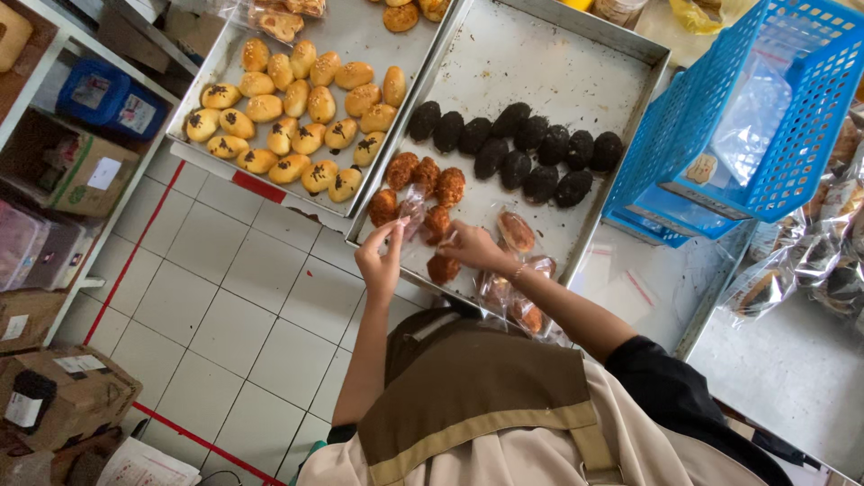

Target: The person puts several pieces of bread into plastic bags by hand and then seals the bags.

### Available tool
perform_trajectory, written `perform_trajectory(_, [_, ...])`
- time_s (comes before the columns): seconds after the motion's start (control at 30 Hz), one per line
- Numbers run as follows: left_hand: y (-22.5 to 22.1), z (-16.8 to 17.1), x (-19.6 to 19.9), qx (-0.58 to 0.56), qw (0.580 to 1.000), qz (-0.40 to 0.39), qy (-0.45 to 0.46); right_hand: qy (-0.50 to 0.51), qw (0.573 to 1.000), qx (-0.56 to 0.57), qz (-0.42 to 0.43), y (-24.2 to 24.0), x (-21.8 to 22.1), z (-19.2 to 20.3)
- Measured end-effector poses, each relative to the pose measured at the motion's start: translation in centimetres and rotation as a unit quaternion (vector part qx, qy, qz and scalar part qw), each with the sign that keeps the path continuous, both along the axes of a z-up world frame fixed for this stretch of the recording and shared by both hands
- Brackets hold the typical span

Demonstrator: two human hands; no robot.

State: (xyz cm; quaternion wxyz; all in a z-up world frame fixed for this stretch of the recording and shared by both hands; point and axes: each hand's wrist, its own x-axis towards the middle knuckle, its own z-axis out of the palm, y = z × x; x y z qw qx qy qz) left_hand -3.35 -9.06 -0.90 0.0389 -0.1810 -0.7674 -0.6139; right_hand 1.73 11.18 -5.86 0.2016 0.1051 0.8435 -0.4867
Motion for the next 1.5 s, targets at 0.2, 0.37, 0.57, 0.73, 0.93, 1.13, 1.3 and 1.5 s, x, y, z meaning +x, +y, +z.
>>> perform_trajectory(0.2, [0.7, -1.4, -0.7, -0.011, 0.998, -0.026, 0.056, 0.04, 0.92, -0.225, -0.318, 3.5, 2.2, 7.6])
perform_trajectory(0.37, [2.7, -0.3, 0.0, -0.06, 0.987, -0.055, 0.137, 0.159, 0.831, -0.367, -0.387, 3.9, 3.2, 10.0])
perform_trajectory(0.57, [4.2, 1.5, 0.1, -0.055, 0.986, -0.081, 0.136, 0.226, 0.894, -0.167, -0.348, 3.2, 4.1, 9.5])
perform_trajectory(0.73, [5.5, -0.2, -0.4, -0.077, 0.978, -0.112, 0.16, 0.238, 0.906, -0.136, -0.322, 3.9, 4.1, 7.4])
perform_trajectory(0.93, [8.6, -1.6, -3.2, -0.155, 0.93, -0.199, 0.267, 0.22, 0.888, -0.105, -0.39, 5.7, 2.1, 6.5])
perform_trajectory(1.13, [10.6, -0.4, -3.7, -0.167, 0.918, -0.282, 0.222, 0.235, 0.835, -0.238, -0.437, 5.5, 1.8, 7.1])
perform_trajectory(1.3, [12.0, -3.1, -3.6, 0.006, 0.919, -0.38, -0.105, 0.381, 0.846, 0.153, -0.341, 6.0, 3.8, 9.6])
perform_trajectory(1.5, [14.5, -4.1, -2.7, 0.085, 0.916, -0.349, -0.179, 0.333, 0.878, 0.098, -0.33, 6.4, 3.8, 9.7])
